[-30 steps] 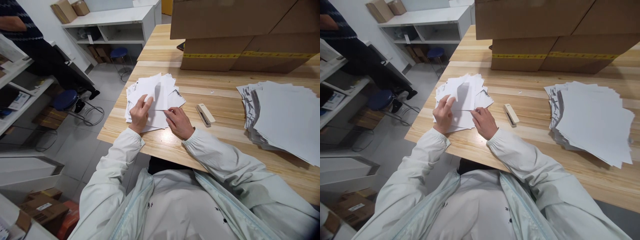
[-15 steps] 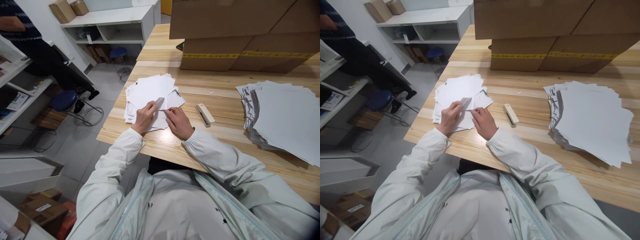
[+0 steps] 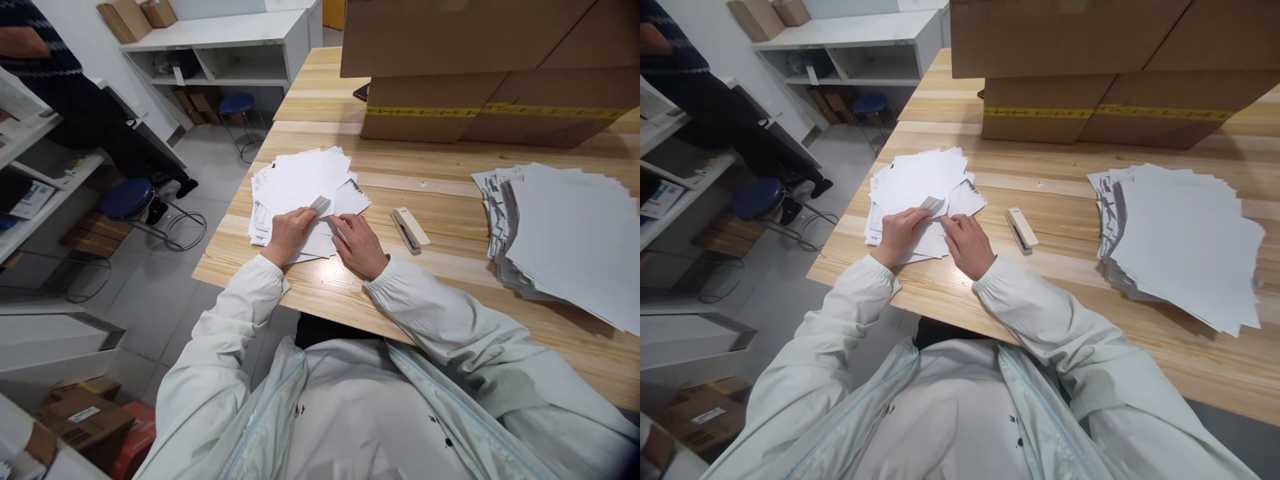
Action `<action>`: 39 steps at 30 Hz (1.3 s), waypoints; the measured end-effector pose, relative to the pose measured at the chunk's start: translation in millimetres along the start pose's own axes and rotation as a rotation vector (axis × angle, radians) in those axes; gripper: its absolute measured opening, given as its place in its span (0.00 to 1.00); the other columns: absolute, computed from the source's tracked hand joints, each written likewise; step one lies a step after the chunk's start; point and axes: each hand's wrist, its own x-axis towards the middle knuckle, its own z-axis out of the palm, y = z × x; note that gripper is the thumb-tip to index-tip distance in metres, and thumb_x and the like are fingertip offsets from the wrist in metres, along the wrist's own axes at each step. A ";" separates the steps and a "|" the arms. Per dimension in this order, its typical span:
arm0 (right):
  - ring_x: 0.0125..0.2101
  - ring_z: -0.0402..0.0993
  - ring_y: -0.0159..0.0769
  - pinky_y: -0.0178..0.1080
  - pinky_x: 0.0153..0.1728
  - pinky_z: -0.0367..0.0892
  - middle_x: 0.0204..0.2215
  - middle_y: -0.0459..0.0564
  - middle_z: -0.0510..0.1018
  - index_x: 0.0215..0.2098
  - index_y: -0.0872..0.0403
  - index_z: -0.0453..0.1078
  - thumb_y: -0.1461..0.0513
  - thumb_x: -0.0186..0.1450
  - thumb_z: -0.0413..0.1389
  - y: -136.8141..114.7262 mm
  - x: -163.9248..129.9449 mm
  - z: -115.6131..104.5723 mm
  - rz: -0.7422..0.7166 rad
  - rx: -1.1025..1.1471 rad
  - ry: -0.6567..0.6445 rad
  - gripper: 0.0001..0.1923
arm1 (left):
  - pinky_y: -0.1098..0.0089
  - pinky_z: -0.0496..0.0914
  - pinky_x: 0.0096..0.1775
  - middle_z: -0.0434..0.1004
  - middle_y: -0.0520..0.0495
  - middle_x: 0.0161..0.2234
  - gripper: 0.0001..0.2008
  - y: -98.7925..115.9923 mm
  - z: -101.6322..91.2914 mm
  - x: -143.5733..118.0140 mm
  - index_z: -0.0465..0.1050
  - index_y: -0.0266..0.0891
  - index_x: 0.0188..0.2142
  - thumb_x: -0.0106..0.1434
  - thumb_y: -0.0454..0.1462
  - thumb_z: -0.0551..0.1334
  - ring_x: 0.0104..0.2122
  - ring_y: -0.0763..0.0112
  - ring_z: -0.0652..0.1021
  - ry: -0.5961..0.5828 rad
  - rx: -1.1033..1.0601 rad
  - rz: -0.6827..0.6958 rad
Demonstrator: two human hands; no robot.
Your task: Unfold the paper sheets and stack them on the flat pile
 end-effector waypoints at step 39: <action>0.42 0.81 0.43 0.45 0.40 0.78 0.52 0.57 0.78 0.74 0.46 0.36 0.47 0.53 0.69 -18.5 -84.6 -42.5 0.696 1.010 0.166 0.62 | 0.65 0.80 0.51 0.85 0.43 0.44 0.07 148.4 -43.2 -119.9 0.76 0.41 0.36 0.64 0.29 0.60 0.49 0.62 0.82 0.272 -0.201 0.361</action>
